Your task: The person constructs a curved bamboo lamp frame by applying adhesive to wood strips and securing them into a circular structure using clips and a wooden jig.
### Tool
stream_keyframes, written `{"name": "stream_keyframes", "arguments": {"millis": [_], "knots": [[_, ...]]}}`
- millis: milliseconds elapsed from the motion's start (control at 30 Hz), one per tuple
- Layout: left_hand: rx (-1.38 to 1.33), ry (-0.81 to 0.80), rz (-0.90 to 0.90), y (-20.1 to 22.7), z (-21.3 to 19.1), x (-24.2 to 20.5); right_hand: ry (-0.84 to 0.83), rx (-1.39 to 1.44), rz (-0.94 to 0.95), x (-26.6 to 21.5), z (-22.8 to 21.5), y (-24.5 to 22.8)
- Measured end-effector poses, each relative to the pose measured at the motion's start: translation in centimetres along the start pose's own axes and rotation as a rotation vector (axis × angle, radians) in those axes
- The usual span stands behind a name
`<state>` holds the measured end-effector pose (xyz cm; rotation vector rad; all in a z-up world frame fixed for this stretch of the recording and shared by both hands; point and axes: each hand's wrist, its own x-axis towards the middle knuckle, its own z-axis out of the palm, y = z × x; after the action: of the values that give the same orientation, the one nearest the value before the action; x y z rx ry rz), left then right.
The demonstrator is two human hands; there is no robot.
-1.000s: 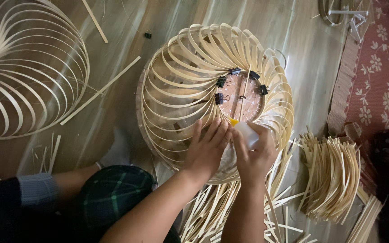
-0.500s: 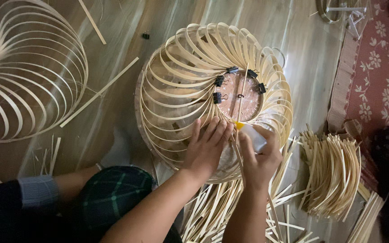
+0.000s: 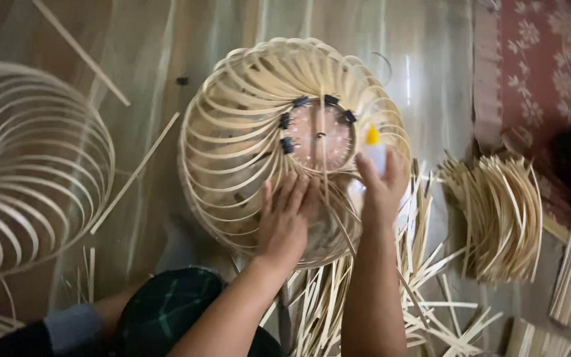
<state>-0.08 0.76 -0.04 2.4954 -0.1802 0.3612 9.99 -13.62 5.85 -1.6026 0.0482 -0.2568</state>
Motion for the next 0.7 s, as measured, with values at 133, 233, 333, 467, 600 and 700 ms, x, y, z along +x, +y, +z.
{"name": "stream_keyframes", "arguments": {"millis": [133, 233, 333, 467, 600, 700], "knots": [[0.109, 0.005, -0.020, 0.1, 0.2, -0.1, -0.064, -0.307, -0.058, 1.1, 1.8, 1.9], [0.131, 0.006, -0.025, -0.1, 0.4, -0.3, -0.045, -0.502, -0.330, 1.3, 2.6, 3.1], [0.094, 0.003, -0.023, -0.2, 0.7, -0.4, 0.020, -0.892, -0.491, 1.4, 2.5, 3.7], [0.092, 0.041, -0.013, -0.2, 0.9, -0.5, -0.050, -0.970, -0.348, 1.7, 1.2, 3.5], [0.077, 0.036, -0.008, -0.3, 0.8, -0.4, -0.243, -0.632, -0.211, 2.9, -1.6, 1.8], [0.061, 0.047, -0.010, -0.2, 0.7, -0.5, -0.064, -0.529, -0.086, 4.7, -2.7, 1.1]]}}
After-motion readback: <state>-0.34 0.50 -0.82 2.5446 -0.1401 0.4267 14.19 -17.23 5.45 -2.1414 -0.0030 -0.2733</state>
